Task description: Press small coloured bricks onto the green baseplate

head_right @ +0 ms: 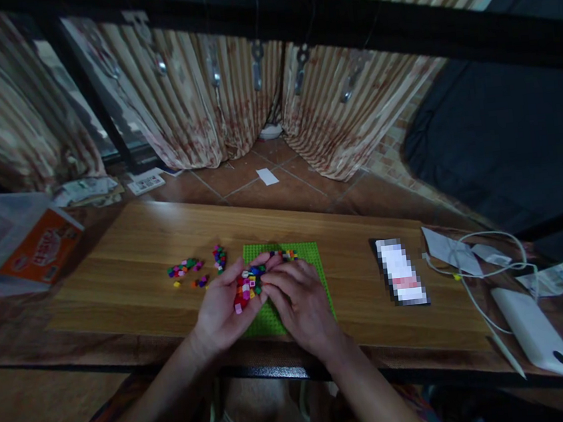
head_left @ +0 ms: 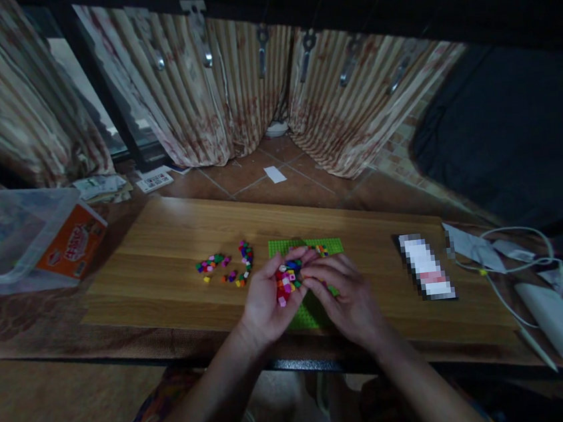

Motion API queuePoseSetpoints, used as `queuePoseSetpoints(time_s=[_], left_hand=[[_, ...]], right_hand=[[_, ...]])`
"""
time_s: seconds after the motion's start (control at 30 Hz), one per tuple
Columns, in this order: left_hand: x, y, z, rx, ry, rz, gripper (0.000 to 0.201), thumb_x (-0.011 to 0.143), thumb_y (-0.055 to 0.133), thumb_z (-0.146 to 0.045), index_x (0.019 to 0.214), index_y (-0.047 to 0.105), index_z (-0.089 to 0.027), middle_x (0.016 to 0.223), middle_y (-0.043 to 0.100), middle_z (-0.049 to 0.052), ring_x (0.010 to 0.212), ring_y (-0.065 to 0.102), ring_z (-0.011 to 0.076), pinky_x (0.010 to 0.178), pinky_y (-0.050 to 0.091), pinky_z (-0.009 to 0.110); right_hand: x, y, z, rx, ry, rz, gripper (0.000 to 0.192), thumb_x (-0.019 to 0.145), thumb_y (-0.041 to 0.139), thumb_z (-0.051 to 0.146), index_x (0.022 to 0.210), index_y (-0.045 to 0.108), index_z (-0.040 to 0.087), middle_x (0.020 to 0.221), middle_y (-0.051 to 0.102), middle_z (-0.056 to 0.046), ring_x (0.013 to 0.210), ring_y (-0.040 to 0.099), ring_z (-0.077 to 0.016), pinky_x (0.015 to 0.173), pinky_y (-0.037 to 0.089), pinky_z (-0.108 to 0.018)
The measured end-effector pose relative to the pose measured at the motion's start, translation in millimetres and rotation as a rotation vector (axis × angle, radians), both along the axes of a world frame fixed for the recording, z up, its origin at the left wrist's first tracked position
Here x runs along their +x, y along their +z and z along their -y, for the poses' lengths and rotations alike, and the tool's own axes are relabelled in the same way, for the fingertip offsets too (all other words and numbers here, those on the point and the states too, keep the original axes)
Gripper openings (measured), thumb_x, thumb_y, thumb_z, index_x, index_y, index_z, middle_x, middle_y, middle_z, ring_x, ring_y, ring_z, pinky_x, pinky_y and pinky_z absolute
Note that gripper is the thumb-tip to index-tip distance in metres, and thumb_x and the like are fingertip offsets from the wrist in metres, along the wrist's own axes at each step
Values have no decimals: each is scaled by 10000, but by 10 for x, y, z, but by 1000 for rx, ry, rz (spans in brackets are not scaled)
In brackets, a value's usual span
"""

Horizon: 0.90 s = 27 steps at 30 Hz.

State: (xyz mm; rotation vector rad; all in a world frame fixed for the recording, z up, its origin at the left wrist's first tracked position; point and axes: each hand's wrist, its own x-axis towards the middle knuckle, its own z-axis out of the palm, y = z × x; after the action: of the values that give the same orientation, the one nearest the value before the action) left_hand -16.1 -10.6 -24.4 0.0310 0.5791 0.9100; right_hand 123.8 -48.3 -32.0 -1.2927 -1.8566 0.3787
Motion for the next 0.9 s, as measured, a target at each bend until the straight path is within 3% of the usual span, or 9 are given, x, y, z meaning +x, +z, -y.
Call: queuePoseSetpoints(time_s=[0.13, 0.27, 0.33, 0.53, 0.73, 0.83, 0.9], left_hand=[[-30, -18, 43, 43, -82, -196, 183, 867, 542, -170, 804, 689, -81, 792, 673, 84, 654, 631, 111, 556, 513, 184], [-57, -21, 91, 137, -214, -186, 144, 841, 597, -205, 795, 664, -87, 696, 586, 34, 439, 426, 11, 321, 222, 93], [-57, -18, 103, 179, -256, -158, 137, 819, 635, -235, 803, 652, -100, 696, 567, 20, 415, 362, -5, 311, 157, 91], [-54, -41, 103, 230, -311, -156, 225, 698, 759, -267, 756, 610, -107, 632, 486, -35, 398, 286, -20, 319, 153, 92], [-125, -24, 94, 240, -359, -147, 213, 695, 744, -238, 760, 592, -104, 633, 484, -27, 405, 287, -15, 324, 155, 92], [-200, -19, 29, 219, -320, -190, 154, 746, 689, -203, 754, 568, -110, 640, 480, -21, 406, 286, -11, 323, 151, 91], [-265, -26, -32, 199, -272, -207, 111, 777, 645, -183, 766, 560, -113, 647, 474, -18, 405, 283, -8, 321, 151, 90]], right_hand=[[-1, -12, -20, -137, -156, -378, 114, 882, 602, 311, 904, 701, 258, 892, 700, -6, 867, 629, -187, 802, 482, -346], [-18, -39, -52, -262, -186, -578, 137, 852, 627, 346, 857, 698, 229, 798, 667, 4, 757, 611, -161, 729, 468, -309], [-37, -46, -58, -280, -161, -600, 144, 849, 628, 349, 850, 697, 223, 759, 651, 7, 739, 597, -157, 731, 457, -308], [-109, -19, -41, -314, -163, -605, 179, 847, 620, 365, 784, 683, 210, 735, 642, 8, 725, 584, -145, 712, 435, -283], [-76, -68, -73, -442, -77, -823, 235, 810, 653, 412, 701, 692, 207, 649, 636, 15, 644, 550, -134, 676, 422, -276], [23, -98, -109, -412, -146, -822, 180, 786, 681, 397, 736, 716, 228, 696, 655, 15, 667, 560, -142, 697, 435, -294], [97, -128, -128, -306, -227, -683, 139, 782, 693, 375, 744, 727, 246, 750, 662, 9, 727, 580, -158, 743, 444, -316]])
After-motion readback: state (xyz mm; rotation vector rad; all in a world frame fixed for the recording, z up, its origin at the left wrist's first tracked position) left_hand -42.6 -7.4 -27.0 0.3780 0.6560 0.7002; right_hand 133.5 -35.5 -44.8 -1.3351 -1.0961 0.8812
